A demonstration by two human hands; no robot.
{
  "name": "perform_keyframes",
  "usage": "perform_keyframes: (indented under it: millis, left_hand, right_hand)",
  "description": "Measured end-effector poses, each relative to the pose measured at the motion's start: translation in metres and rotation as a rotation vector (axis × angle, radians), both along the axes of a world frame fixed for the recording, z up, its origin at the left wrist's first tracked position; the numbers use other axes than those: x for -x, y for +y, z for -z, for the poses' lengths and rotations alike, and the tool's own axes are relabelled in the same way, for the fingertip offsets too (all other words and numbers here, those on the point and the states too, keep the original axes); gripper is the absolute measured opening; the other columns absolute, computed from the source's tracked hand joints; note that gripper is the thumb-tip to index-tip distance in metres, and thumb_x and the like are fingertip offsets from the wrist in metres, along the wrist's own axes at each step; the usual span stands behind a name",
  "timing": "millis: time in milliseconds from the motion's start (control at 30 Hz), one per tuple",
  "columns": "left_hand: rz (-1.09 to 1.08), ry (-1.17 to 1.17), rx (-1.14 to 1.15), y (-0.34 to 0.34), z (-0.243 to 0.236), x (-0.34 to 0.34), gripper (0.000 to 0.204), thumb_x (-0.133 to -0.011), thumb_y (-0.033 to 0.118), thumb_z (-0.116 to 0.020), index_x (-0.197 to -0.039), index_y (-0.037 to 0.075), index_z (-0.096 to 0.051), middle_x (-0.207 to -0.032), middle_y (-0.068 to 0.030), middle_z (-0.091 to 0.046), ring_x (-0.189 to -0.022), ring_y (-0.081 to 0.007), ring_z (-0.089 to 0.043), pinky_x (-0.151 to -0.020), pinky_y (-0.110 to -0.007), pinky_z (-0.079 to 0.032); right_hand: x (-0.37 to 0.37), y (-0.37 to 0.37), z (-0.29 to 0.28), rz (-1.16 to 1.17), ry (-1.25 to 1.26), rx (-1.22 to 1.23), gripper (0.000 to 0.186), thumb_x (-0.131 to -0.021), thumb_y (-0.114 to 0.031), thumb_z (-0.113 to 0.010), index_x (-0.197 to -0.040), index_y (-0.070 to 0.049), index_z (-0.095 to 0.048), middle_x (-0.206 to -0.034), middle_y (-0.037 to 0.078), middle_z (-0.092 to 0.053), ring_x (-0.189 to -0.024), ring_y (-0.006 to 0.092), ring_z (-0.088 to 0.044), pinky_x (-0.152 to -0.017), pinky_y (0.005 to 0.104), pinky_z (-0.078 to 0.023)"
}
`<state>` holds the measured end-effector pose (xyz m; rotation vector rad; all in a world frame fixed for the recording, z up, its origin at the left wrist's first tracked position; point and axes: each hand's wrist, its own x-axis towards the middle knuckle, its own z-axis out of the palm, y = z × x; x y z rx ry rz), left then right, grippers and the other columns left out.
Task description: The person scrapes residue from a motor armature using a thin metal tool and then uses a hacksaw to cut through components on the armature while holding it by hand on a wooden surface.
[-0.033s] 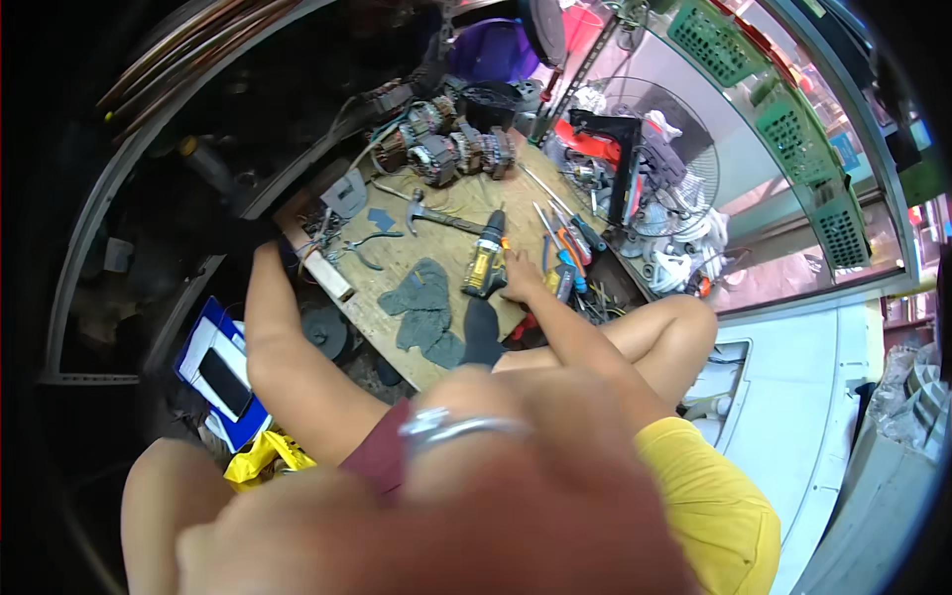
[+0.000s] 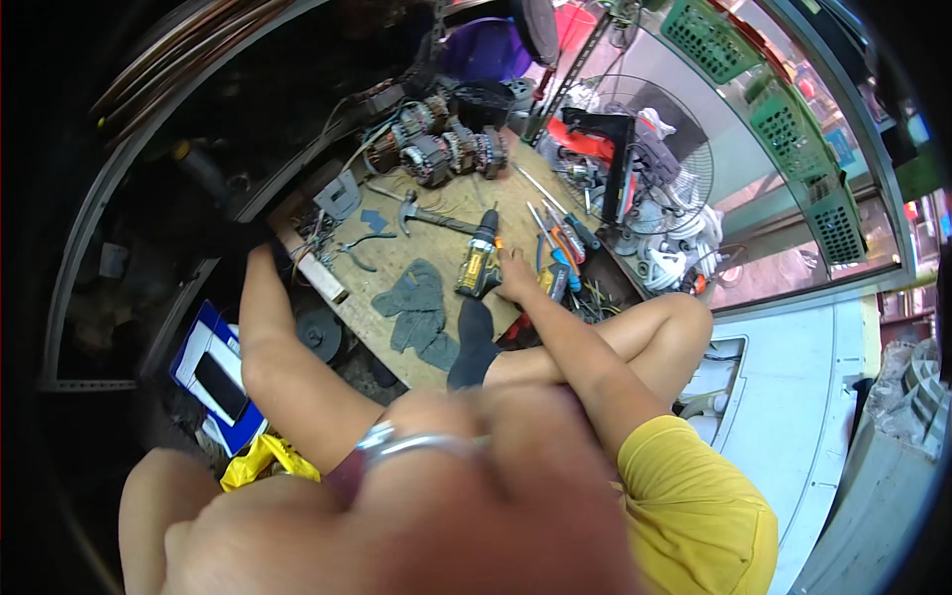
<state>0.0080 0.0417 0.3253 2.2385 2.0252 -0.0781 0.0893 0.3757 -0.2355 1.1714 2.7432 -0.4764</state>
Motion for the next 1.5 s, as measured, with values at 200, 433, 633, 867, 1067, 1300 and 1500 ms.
perform_keyframes:
  millis: [200, 433, 633, 867, 1067, 1300, 1500]
  left_hand:
    - [-0.044, -0.144, 0.216, 0.019, 0.071, 0.057, 0.026, -0.072, 0.011, -0.073, -0.096, 0.004, -0.069, -0.088, -0.0088, -0.067, -0.083, -0.0286, -0.07, -0.07, -0.04, -0.056]
    - [-0.215, -0.417, 0.496, 0.056, 0.277, 0.162, 0.044, -0.077, 0.028, -0.082, -0.11, 0.001, -0.073, -0.1, -0.0184, -0.075, -0.094, -0.0327, -0.072, -0.085, -0.04, -0.056]
    - [-0.302, -0.568, 0.502, 0.052, 0.42, 0.201, 0.06, -0.077, 0.034, -0.083, -0.124, -0.001, -0.067, -0.108, -0.0165, -0.075, -0.098, -0.0315, -0.072, -0.088, -0.038, -0.056]
    - [-0.385, -0.436, 0.459, 0.071, 0.428, 0.191, 0.063, -0.074, 0.035, -0.085, -0.127, 0.007, -0.066, -0.107, -0.0108, -0.075, -0.104, -0.0308, -0.069, -0.089, -0.042, -0.055]
    - [-0.386, -0.402, 0.44, 0.084, 0.424, 0.184, 0.064, -0.076, 0.035, -0.085, -0.13, 0.008, -0.064, -0.114, -0.012, -0.074, -0.104, -0.0319, -0.07, -0.087, -0.043, -0.055]
    - [-0.376, -0.383, 0.455, 0.088, 0.431, 0.179, 0.066, -0.076, 0.038, -0.084, -0.13, 0.007, -0.063, -0.118, -0.0159, -0.07, -0.106, -0.0353, -0.068, -0.087, -0.046, -0.055]
    - [-0.343, -0.388, 0.447, 0.096, 0.44, 0.168, 0.061, -0.077, 0.041, -0.083, -0.126, 0.008, -0.063, -0.121, -0.0146, -0.069, -0.11, -0.034, -0.067, -0.087, -0.046, -0.055]
  right_hand:
    - [0.018, -0.021, -0.024, 0.058, 0.036, 0.066, 0.085, -0.065, -0.016, -0.089, -0.14, -0.007, -0.05, -0.137, 0.024, -0.047, -0.117, 0.0452, -0.058, -0.099, 0.0487, -0.052]
    - [0.031, 0.015, -0.049, 0.15, 0.1, 0.019, 0.089, -0.067, -0.018, -0.087, -0.145, -0.005, -0.047, -0.137, 0.02, -0.052, -0.124, 0.041, -0.056, -0.101, 0.0488, -0.05]
    - [0.063, 0.063, -0.043, 0.318, 0.072, 0.107, 0.088, -0.068, -0.021, -0.085, -0.146, -0.004, -0.047, -0.144, 0.023, -0.049, -0.129, 0.0397, -0.054, -0.104, 0.0462, -0.049]
    - [0.072, 0.136, -0.017, 0.397, -0.027, 0.021, 0.076, -0.071, -0.026, -0.083, -0.139, -0.003, -0.055, -0.141, 0.023, -0.051, -0.128, 0.0401, -0.056, -0.105, 0.0448, -0.05]
    - [0.087, 0.17, -0.008, 0.409, -0.07, 0.017, 0.065, -0.076, -0.023, -0.077, -0.135, -0.007, -0.057, -0.138, 0.021, -0.053, -0.125, 0.0396, -0.058, -0.102, 0.0467, -0.05]
    - [0.116, 0.13, -0.011, 0.312, 0.092, -0.386, 0.058, -0.081, -0.012, -0.07, -0.136, -0.006, -0.055, -0.139, 0.02, -0.051, -0.124, 0.0402, -0.053, -0.1, 0.0521, -0.047]
    - [0.153, 0.03, 0.023, -0.395, 0.243, -0.394, 0.063, -0.08, -0.017, -0.072, -0.139, -0.004, -0.053, -0.13, 0.017, -0.057, -0.12, 0.0327, -0.053, -0.096, 0.054, -0.045]
